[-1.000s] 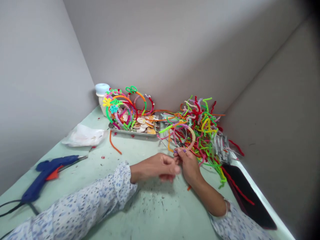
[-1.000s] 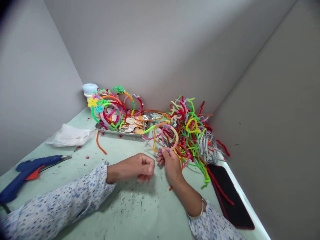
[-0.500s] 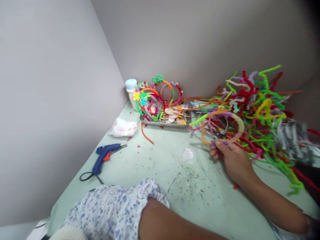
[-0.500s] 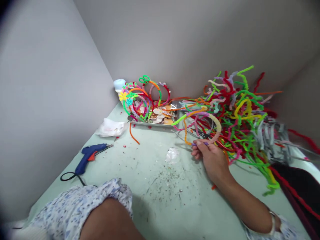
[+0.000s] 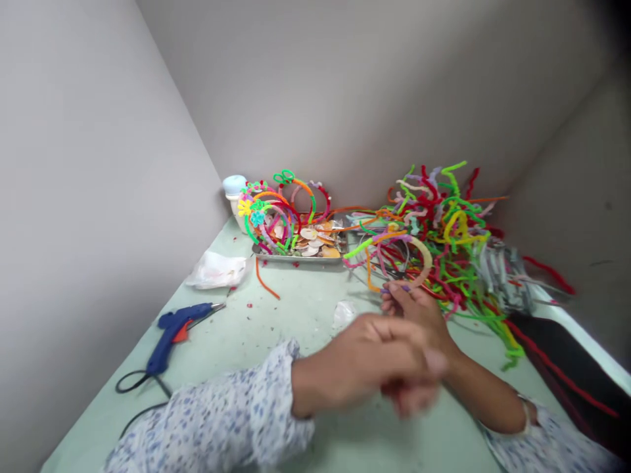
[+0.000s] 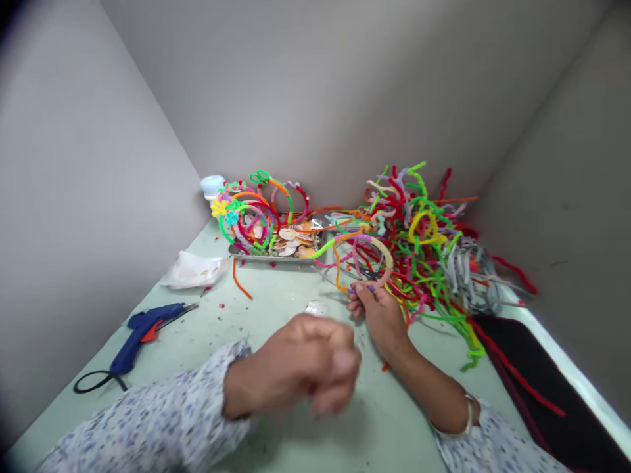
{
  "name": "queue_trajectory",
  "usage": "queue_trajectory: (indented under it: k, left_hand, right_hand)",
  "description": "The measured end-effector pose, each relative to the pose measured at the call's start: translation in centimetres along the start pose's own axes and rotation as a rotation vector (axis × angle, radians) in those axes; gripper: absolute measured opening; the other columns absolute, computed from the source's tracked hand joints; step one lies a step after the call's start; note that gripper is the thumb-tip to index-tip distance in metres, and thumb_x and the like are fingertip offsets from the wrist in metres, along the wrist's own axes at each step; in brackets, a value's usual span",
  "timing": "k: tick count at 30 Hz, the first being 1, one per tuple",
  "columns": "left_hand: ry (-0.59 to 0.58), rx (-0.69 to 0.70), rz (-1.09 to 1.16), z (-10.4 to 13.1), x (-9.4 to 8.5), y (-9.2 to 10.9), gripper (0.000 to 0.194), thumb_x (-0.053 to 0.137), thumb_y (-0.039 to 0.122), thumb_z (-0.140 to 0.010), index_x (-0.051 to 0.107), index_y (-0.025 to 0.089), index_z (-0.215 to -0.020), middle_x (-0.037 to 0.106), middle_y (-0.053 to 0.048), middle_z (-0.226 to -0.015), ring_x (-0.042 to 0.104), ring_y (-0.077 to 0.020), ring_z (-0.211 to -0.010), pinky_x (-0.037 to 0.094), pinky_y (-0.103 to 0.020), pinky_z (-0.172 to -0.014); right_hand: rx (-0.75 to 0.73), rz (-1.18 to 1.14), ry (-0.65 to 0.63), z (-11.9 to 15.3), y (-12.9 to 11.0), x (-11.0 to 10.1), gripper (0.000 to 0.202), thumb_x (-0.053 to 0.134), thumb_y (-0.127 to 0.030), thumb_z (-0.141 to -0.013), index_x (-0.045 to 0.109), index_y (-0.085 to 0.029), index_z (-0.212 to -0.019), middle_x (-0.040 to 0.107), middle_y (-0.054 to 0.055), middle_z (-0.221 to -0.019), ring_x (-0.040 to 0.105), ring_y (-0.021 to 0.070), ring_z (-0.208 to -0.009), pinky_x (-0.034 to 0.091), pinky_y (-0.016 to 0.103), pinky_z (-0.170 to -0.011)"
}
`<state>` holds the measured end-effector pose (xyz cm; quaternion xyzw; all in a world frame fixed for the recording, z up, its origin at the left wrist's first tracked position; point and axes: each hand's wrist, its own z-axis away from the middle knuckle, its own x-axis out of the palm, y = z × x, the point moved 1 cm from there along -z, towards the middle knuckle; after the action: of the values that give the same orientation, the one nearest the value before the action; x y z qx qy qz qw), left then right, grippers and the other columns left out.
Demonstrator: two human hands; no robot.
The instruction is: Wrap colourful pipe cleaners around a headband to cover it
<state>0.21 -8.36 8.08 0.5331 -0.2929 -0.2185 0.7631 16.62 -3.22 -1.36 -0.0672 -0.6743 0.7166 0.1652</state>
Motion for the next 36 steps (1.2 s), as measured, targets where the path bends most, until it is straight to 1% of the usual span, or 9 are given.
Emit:
queue_trajectory:
  k: [1, 2, 5, 8, 11, 17, 23, 27, 36]
  left_hand:
    - [-0.065, 0.068, 0.007, -1.6, 0.0, 0.0, 0.033, 0.061, 0.046, -0.067, 0.047, 0.02, -0.052, 0.046, 0.001, -0.046, 0.039, -0.0092, -0.041, 0.031, -0.025, -0.044]
    - [-0.049, 0.144, 0.003, -3.1, -0.2, -0.2, 0.032, 0.061, 0.042, -0.069, 0.044, 0.019, -0.055, 0.045, 0.003, -0.047, 0.038, -0.0074, -0.042, 0.031, -0.023, -0.045]
    - [0.043, 0.222, -0.035, -6.3, -1.8, -2.3, 0.03, 0.072, 0.03, -0.06, 0.047, 0.017, -0.07, 0.051, 0.003, -0.064, 0.044, -0.0063, -0.053, 0.034, -0.02, -0.052]
    - [0.17, 0.226, -0.095, -7.6, -3.5, -4.7, 0.03, 0.071, 0.027, -0.062, 0.047, 0.016, -0.077, 0.054, 0.002, -0.068, 0.045, -0.0062, -0.054, 0.035, -0.019, -0.052]
    - [0.224, 0.273, -0.055, -8.1, -4.6, -5.5, 0.028, 0.068, 0.023, -0.064, 0.047, 0.016, -0.081, 0.056, 0.001, -0.072, 0.049, -0.007, -0.057, 0.038, -0.019, -0.054]
    - [0.323, 0.223, 0.025, -8.8, -5.5, -4.7, 0.031, 0.06, 0.031, -0.072, 0.049, 0.015, -0.096, 0.06, -0.001, -0.071, 0.053, -0.0085, -0.054, 0.038, -0.02, -0.052]
    - [0.486, 0.279, -0.059, -8.7, -6.1, -4.6, 0.032, 0.059, 0.037, -0.073, 0.052, 0.015, -0.096, 0.04, 0.009, -0.048, 0.036, -0.0052, -0.041, 0.028, -0.018, -0.043]
    - [0.452, 0.331, -0.03, -8.8, -6.0, -4.8, 0.039, 0.065, 0.034, -0.07, 0.048, 0.016, -0.099, 0.047, 0.007, -0.059, 0.043, -0.0055, -0.048, 0.033, -0.018, -0.047]
    - [0.476, 0.187, -0.033, -9.2, -6.2, -5.0, 0.036, 0.059, 0.033, -0.072, 0.046, 0.015, -0.1, 0.053, 0.003, -0.054, 0.05, -0.0107, -0.046, 0.037, -0.021, -0.045]
  right_hand:
    - [-0.011, 0.011, 0.025, 0.1, -0.2, 0.0, 0.026, 0.063, -0.041, -0.072, 0.062, -0.016, -0.082, 0.063, 0.002, -0.065, 0.057, 0.013, -0.053, 0.046, 0.023, -0.048]
    - [-0.032, 0.033, 0.04, 0.1, -0.3, 0.0, 0.027, 0.062, -0.041, -0.073, 0.062, -0.016, -0.082, 0.064, 0.002, -0.067, 0.057, 0.0131, -0.055, 0.047, 0.023, -0.05]
    - [-0.08, 0.062, 0.045, 0.2, -0.5, -0.1, 0.03, 0.059, -0.044, -0.075, 0.062, -0.016, -0.084, 0.065, 0.003, -0.07, 0.059, 0.0148, -0.058, 0.047, 0.025, -0.052]
    - [-0.116, 0.009, 0.036, 0.1, -0.2, -0.2, 0.032, 0.057, -0.046, -0.077, 0.06, -0.016, -0.088, 0.065, 0.004, -0.073, 0.059, 0.0147, -0.058, 0.047, 0.025, -0.052]
    - [-0.121, -0.007, 0.04, 0.0, 0.0, -0.2, 0.031, 0.056, -0.046, -0.077, 0.059, -0.017, -0.087, 0.065, 0.004, -0.073, 0.059, 0.0142, -0.056, 0.046, 0.024, -0.049]
    - [-0.123, -0.017, -0.018, 0.3, -0.1, 0.1, 0.031, 0.055, -0.045, -0.079, 0.059, -0.016, -0.089, 0.064, 0.005, -0.075, 0.059, 0.0143, -0.058, 0.048, 0.025, -0.05]
    - [-0.114, -0.028, -0.045, 0.4, -0.1, 0.2, 0.032, 0.056, -0.046, -0.078, 0.059, -0.016, -0.087, 0.063, 0.003, -0.071, 0.059, 0.0131, -0.057, 0.047, 0.023, -0.05]
    - [-0.109, -0.001, -0.058, 0.5, -0.1, 0.2, 0.033, 0.056, -0.047, -0.077, 0.058, -0.015, -0.087, 0.064, 0.004, -0.071, 0.059, 0.0136, -0.056, 0.048, 0.024, -0.05]
    - [-0.12, 0.092, -0.148, 1.3, 0.3, 0.8, 0.032, 0.054, -0.046, -0.079, 0.058, -0.015, -0.086, 0.063, 0.003, -0.07, 0.056, 0.012, -0.053, 0.046, 0.023, -0.049]
